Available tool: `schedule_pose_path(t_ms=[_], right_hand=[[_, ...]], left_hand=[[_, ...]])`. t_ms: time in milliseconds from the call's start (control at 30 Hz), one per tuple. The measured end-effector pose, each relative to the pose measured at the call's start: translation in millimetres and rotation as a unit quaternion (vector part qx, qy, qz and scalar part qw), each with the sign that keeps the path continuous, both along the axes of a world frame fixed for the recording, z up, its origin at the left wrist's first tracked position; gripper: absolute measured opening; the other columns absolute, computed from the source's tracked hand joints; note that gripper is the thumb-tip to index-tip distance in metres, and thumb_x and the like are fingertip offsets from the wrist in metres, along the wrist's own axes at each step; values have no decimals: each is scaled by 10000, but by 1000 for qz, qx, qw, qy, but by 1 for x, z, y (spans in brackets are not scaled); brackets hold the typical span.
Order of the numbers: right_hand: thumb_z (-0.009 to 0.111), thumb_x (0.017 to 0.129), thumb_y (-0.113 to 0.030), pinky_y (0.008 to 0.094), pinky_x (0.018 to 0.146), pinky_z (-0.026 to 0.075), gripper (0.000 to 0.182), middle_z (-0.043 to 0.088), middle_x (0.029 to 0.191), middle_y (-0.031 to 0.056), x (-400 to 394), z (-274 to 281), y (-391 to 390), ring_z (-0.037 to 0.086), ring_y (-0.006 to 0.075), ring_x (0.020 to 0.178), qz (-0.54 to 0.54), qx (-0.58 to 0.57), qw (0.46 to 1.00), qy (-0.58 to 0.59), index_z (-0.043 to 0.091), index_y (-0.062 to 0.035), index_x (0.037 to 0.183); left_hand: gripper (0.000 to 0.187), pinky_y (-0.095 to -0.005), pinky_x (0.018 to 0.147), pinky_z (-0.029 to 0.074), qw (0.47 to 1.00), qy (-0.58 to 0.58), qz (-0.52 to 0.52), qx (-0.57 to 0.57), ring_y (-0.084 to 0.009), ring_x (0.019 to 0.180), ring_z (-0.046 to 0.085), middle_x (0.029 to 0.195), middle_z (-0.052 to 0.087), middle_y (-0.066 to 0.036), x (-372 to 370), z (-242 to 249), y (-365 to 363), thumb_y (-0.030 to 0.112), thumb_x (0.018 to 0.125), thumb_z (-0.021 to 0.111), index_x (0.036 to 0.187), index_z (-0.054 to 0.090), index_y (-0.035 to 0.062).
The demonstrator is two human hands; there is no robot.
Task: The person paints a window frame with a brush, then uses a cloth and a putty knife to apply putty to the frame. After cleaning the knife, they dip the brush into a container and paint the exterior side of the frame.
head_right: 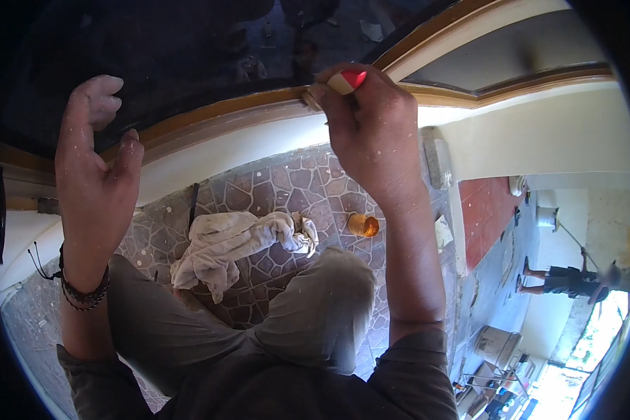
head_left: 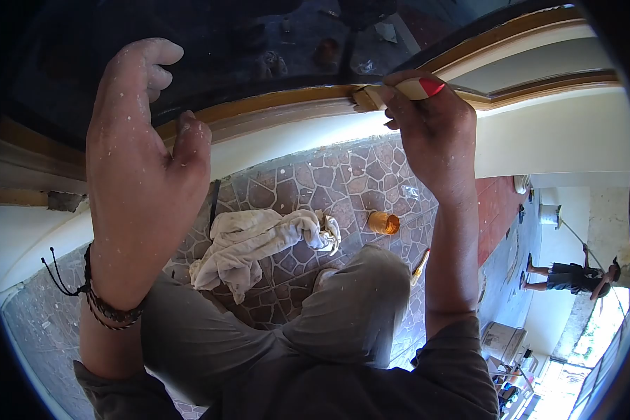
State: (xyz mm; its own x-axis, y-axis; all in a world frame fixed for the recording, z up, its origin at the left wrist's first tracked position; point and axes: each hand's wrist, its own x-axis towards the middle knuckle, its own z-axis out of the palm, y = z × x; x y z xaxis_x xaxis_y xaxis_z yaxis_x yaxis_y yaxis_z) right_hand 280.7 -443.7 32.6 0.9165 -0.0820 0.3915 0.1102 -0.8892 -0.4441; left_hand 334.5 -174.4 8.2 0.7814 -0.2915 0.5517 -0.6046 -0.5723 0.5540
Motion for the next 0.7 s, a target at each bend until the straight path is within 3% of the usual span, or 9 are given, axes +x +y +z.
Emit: schedule_pose_path(t_ms=[133,200,233,300,400,700], right_hand=[[643,877,-65,255,612,555,155,676,818,99,-3,1,6,667,147,700,48,17,999,-10,631,15,1009],[634,884,-60,254,617,554,154,677,819,103,-7,5,2,664,144,711,22,114,992,-46,630,15,1018],[625,891,-57,250,620,553,156,679,826,102,-8,10,1,660,133,709,-16,34,998,-57,627,13,1031],[657,820,-9,272,555,502,96,649,771,114,-6,3,-7,652,171,619,-37,20,994,-101,646,6,914],[662,817,-22,280,560,508,97,658,798,124,-2,-7,-4,659,206,628,-22,-14,995,-92,653,-3,912],[654,824,-27,298,567,512,89,666,823,135,1,-6,24,668,233,658,20,8,998,-52,664,-12,910]], left_hand=[[473,-328,905,432,1000,5,-3,-10,-206,1036,536,1134,556,-91,-2,2,0,-95,765,575,1208,509,59],[477,-329,911,430,1000,0,-6,-11,-203,1036,535,1139,555,-87,-1,2,1,-100,760,577,1207,509,53],[482,-330,917,429,1000,-5,-11,-13,-200,1035,533,1144,554,-82,0,1,2,-104,755,578,1206,508,48],[486,-329,924,427,1000,2,-12,-18,-198,1035,532,1149,554,-81,0,1,3,-109,752,578,1207,507,46],[497,-328,934,424,1000,2,-20,-22,-195,1035,532,1159,553,-80,1,0,3,-118,746,577,1211,505,43],[534,-322,931,423,999,5,-27,-40,-198,1041,535,1166,552,-86,0,-1,5,-143,733,564,1230,491,39]])
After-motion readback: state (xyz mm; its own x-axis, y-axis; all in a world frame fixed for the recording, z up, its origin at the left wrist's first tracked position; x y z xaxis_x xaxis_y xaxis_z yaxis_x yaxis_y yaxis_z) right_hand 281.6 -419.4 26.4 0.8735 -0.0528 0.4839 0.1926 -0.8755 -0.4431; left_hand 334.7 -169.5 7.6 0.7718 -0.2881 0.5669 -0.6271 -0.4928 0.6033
